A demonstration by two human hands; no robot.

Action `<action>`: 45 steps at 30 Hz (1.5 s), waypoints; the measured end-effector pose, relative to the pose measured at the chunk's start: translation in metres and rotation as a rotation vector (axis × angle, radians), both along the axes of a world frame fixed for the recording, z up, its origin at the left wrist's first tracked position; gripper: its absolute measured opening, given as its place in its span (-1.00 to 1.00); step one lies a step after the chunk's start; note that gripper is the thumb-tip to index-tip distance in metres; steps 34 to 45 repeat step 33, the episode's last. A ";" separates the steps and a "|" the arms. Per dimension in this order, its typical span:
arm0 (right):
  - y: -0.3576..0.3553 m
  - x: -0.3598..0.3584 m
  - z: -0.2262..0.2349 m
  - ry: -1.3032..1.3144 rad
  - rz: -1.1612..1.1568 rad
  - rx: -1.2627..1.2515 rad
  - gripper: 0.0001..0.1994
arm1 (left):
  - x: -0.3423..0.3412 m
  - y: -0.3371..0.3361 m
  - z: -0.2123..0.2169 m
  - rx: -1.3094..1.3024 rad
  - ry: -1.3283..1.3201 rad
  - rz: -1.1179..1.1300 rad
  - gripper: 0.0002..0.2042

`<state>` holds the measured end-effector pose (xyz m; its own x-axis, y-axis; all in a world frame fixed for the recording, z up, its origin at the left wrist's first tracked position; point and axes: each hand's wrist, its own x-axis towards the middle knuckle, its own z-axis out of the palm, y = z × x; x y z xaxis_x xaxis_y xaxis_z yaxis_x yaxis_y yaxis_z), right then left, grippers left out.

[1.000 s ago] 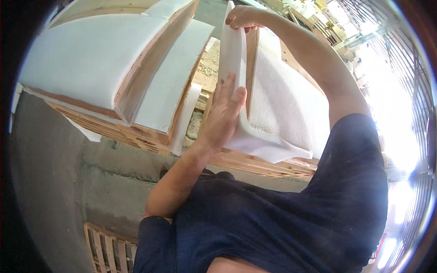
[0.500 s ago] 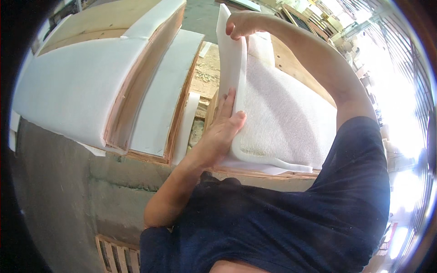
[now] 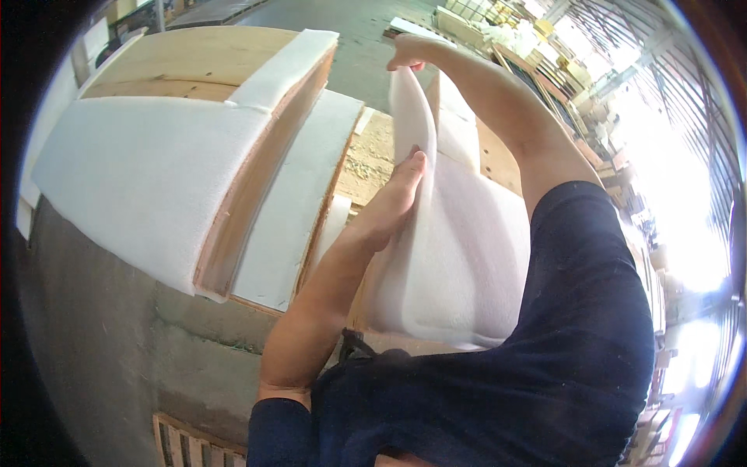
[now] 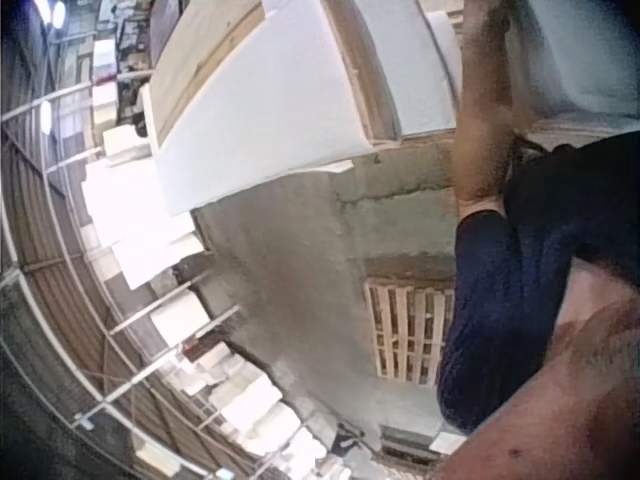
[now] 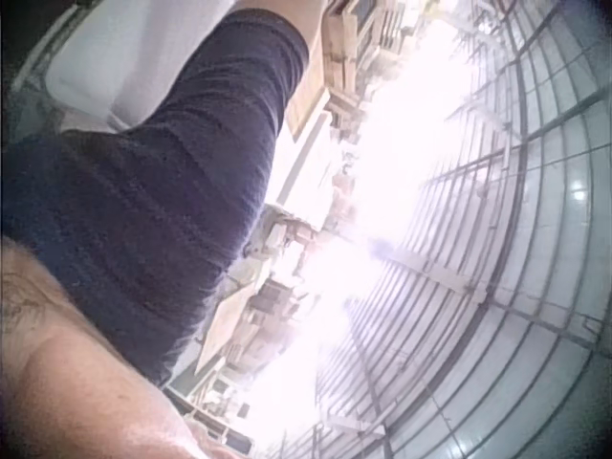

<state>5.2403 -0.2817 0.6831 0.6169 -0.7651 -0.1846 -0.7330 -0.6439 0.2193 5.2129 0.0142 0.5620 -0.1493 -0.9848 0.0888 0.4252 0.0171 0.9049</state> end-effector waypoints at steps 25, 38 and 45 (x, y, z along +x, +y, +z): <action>-0.066 -0.061 0.002 0.017 -0.089 -0.095 -0.67 | 0.001 -0.117 -0.045 0.476 0.128 0.400 -0.76; -0.039 -0.045 0.001 0.094 0.092 -0.194 -0.71 | 0.022 -0.133 -0.051 0.458 0.161 0.584 -0.73; -0.039 -0.045 0.001 0.094 0.092 -0.194 -0.71 | 0.022 -0.133 -0.051 0.458 0.161 0.584 -0.73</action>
